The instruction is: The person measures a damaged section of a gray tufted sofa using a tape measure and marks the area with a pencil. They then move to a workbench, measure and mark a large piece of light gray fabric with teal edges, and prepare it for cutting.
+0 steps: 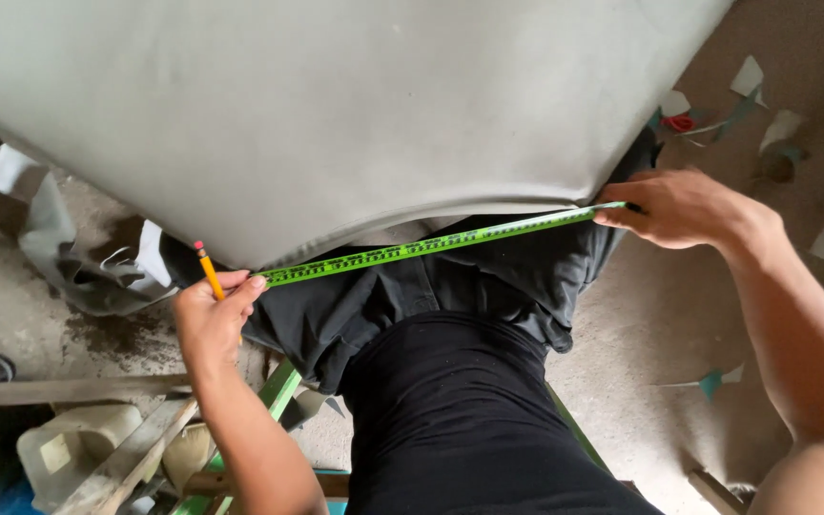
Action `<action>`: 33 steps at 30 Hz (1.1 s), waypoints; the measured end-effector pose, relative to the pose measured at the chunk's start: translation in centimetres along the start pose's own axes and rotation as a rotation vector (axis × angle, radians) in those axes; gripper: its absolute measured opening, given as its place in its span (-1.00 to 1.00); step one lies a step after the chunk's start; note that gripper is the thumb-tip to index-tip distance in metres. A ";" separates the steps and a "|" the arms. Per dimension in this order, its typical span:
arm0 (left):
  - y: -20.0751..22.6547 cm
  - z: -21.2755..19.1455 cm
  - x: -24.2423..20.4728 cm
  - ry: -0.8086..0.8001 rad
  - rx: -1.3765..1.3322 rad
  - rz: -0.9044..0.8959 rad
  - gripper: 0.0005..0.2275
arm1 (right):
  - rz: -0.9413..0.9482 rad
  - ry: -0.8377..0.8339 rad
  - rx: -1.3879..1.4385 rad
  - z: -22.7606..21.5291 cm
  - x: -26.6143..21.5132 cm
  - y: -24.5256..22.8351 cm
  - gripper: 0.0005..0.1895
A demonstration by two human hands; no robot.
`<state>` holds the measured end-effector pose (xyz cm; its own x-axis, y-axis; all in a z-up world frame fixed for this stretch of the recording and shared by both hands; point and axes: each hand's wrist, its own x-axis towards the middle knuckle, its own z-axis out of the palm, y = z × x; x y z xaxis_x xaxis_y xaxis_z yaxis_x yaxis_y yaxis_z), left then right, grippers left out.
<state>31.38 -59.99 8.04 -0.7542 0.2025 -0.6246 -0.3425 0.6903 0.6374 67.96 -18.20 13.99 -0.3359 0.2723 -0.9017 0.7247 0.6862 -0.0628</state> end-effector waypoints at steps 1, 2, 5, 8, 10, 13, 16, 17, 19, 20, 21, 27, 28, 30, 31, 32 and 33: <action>-0.2 0.1 0.2 0.009 0.007 -0.011 -0.75 | -0.003 -0.028 0.029 0.3 -0.1 -0.1 -0.34; -0.2 0.1 0.3 -0.003 0.011 -0.011 -0.75 | 0.007 -0.031 0.036 0.2 -0.4 -0.3 -0.34; -0.1 0.1 0.3 0.000 0.024 -0.002 -0.77 | 0.038 -0.090 0.075 0.0 -0.9 -0.9 -0.35; 0.2 0.1 0.1 0.004 -0.003 0.007 -0.78 | 0.014 -0.067 0.061 0.1 -0.6 -0.7 -0.38; 0.4 0.1 -0.1 0.007 0.004 -0.007 -0.78 | -0.017 -0.041 0.028 0.5 0.1 -0.1 -0.41; 0.5 0.0 0.0 0.012 0.008 -0.005 -0.79 | -0.043 -0.018 0.016 0.6 0.7 0.4 -0.42; 0.9 -0.1 -0.1 0.010 0.039 -0.010 -0.78 | -0.024 -0.030 0.056 -0.1 0.3 -0.1 -0.47; 0.9 -0.1 -0.1 0.013 0.039 -0.009 -0.78 | -0.026 -0.028 0.056 0.0 0.4 0.1 -0.47; 1.0 -0.2 0.0 0.003 0.040 -0.023 -0.80 | -0.044 -0.023 0.038 0.3 0.7 0.4 -0.47; 1.1 -0.2 -0.1 0.004 0.041 -0.023 -0.80 | -0.046 -0.022 0.039 0.3 0.6 0.4 -0.47; 1.2 -0.2 -0.1 -0.008 0.036 -0.026 -0.79 | -0.048 -0.024 0.039 0.2 0.6 0.4 -0.45; 1.2 -0.3 0.0 -0.010 0.059 -0.022 -0.77 | 0.015 -0.033 0.042 -0.3 0.1 -0.4 -0.28; 1.1 -0.4 0.1 -0.009 0.075 -0.019 -0.76 | 0.030 -0.039 0.042 -0.4 0.0 -0.6 -0.30; 1.0 -0.4 0.2 -0.007 0.064 -0.018 -0.76 | 0.014 -0.035 0.038 -0.4 0.0 -0.6 -0.35; 0.9 -0.4 0.2 -0.006 0.054 -0.017 -0.77 | -0.001 -0.032 0.034 -0.4 0.0 -0.5 -0.40; 0.9 -0.3 0.3 -0.004 0.054 -0.018 -0.77 | -0.003 -0.032 0.034 -0.3 0.1 -0.4 -0.40; 0.8 -0.3 0.3 -0.007 0.045 -0.015 -0.76 | -0.010 -0.027 0.032 -0.2 0.2 -0.3 -0.40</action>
<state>30.70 -59.60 8.54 -0.7450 0.1966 -0.6374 -0.3283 0.7237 0.6071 67.52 -18.22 13.89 -0.3269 0.2469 -0.9123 0.7402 0.6670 -0.0847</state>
